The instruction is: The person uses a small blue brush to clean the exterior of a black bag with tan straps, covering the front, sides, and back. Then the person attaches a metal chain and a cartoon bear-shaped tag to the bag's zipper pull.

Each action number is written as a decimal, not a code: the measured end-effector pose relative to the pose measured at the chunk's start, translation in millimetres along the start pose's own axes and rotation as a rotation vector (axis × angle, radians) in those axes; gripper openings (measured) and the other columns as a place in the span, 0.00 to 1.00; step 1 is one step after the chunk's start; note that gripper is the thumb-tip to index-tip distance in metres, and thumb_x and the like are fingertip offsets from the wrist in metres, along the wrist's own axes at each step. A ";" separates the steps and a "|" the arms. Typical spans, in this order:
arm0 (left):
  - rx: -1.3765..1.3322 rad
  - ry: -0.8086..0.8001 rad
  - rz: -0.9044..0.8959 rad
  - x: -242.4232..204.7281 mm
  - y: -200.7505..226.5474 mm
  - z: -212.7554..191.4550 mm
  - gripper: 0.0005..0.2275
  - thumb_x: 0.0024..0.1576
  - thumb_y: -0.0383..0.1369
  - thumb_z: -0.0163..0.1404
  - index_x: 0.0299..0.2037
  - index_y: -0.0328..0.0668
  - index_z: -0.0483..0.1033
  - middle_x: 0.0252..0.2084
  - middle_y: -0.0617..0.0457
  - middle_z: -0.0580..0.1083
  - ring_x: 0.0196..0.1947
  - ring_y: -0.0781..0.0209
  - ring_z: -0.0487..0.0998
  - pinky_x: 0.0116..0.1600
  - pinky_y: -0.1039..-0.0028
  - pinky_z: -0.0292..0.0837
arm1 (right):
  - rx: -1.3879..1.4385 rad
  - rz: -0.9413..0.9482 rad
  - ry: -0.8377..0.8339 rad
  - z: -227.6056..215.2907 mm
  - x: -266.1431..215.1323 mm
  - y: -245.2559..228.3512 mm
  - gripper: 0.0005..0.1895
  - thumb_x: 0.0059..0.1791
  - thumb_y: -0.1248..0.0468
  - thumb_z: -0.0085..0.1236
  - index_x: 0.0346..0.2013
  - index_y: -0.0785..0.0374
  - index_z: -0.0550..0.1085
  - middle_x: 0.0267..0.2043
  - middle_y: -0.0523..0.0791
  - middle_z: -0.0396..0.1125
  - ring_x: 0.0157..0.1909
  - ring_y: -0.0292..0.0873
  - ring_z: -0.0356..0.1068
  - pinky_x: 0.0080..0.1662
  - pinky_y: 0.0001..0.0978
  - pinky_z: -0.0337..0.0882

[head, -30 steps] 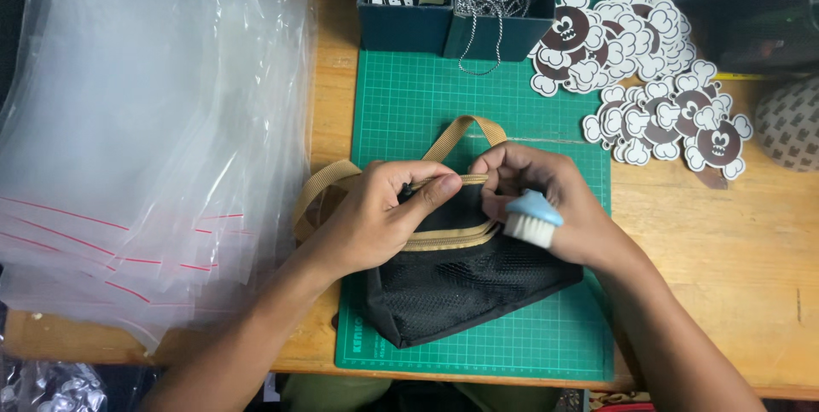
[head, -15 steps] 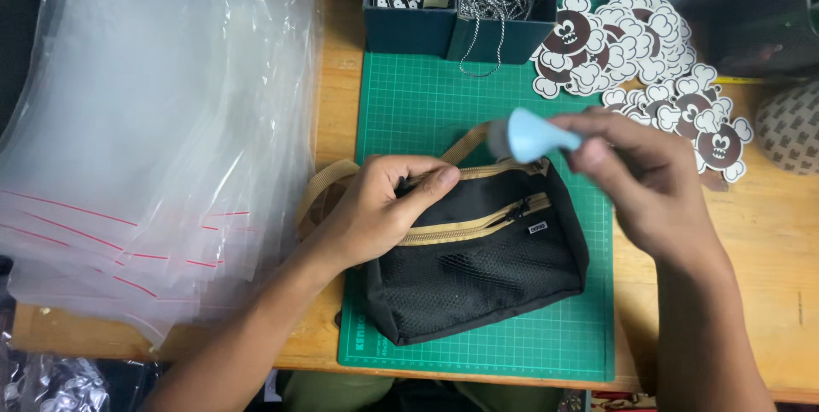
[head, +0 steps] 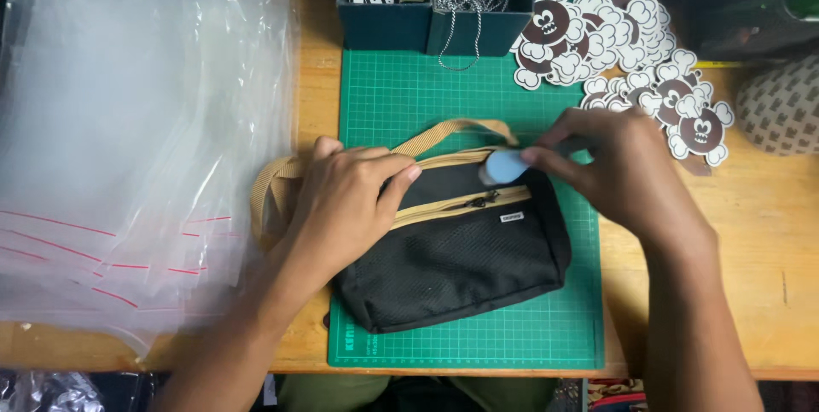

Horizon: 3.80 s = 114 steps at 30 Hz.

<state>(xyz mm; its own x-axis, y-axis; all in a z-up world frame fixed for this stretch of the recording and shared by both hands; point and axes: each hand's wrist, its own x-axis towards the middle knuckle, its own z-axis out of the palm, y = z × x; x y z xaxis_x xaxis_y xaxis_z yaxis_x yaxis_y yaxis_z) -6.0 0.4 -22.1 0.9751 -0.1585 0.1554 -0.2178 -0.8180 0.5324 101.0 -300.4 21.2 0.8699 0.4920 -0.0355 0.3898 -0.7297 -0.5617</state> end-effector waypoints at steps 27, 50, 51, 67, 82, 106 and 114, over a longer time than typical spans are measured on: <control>0.051 0.183 -0.061 -2.7 1.7 9.2 0.11 0.72 0.33 0.51 0.37 0.46 0.83 0.28 0.55 0.83 0.26 0.39 0.78 0.42 0.49 0.68 | -0.095 -0.047 0.236 -3.8 -10.3 -9.9 0.09 0.63 0.59 0.73 0.46 0.60 0.82 0.44 0.42 0.84 0.48 0.46 0.85 0.47 0.39 0.71; 0.083 -0.008 -0.248 -3.5 -7.5 4.0 0.06 0.73 0.39 0.57 0.50 0.54 0.73 0.28 0.43 0.81 0.31 0.29 0.82 0.31 0.40 0.70 | 0.180 -0.200 -0.627 20.1 -12.5 -21.6 0.06 0.56 0.56 0.68 0.35 0.48 0.85 0.31 0.33 0.81 0.33 0.31 0.76 0.41 0.29 0.72; 0.069 0.006 -0.228 -3.0 -8.1 3.0 0.06 0.73 0.39 0.58 0.49 0.53 0.73 0.29 0.42 0.80 0.30 0.28 0.82 0.30 0.39 0.69 | 0.036 -0.107 -0.470 15.6 -13.0 -8.7 0.05 0.55 0.56 0.69 0.35 0.45 0.86 0.28 0.32 0.79 0.31 0.30 0.72 0.40 0.29 0.70; -0.215 -0.018 -0.194 5.9 -20.5 -15.7 0.11 0.68 0.40 0.52 0.49 0.49 0.89 0.47 0.58 0.90 0.46 0.50 0.90 0.45 0.57 0.79 | 0.254 -0.200 -0.182 51.0 -17.6 -55.1 0.05 0.60 0.62 0.61 0.47 0.54 0.83 0.36 0.37 0.78 0.38 0.36 0.74 0.44 0.32 0.70; -0.359 -0.064 -0.145 7.6 -18.4 -19.6 0.08 0.66 0.34 0.57 0.49 0.47 0.90 0.45 0.45 0.89 0.54 0.34 0.88 0.56 0.47 0.84 | 0.437 -0.446 -0.445 57.7 -23.4 -98.5 0.03 0.54 0.68 0.66 0.35 0.59 0.82 0.29 0.52 0.80 0.35 0.63 0.85 0.39 0.52 0.80; -0.235 0.043 0.142 6.4 -31.4 8.3 0.07 0.71 0.32 0.55 0.50 0.40 0.86 0.44 0.51 0.77 0.39 0.46 0.83 0.41 0.53 0.74 | -0.247 -0.350 0.096 43.0 -18.5 -49.8 0.03 0.61 0.64 0.62 0.43 0.52 0.79 0.43 0.40 0.81 0.40 0.54 0.79 0.35 0.48 0.70; 0.003 -0.097 -0.038 -3.6 -23.2 -1.0 0.04 0.72 0.32 0.52 0.46 0.48 0.80 0.44 0.53 0.74 0.37 0.40 0.81 0.38 0.46 0.76 | -0.401 -0.265 0.229 -10.4 -18.8 -0.5 0.07 0.61 0.70 0.65 0.42 0.54 0.82 0.46 0.41 0.83 0.42 0.53 0.79 0.55 0.49 0.67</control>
<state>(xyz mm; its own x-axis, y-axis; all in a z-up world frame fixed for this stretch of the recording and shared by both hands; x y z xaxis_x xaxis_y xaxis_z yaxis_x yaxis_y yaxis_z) -4.5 20.5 -34.1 0.9822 -0.1798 0.0536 -0.1804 -0.8260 0.5340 87.6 -314.2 30.8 0.7519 0.6007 0.2716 0.6513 -0.7407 -0.1651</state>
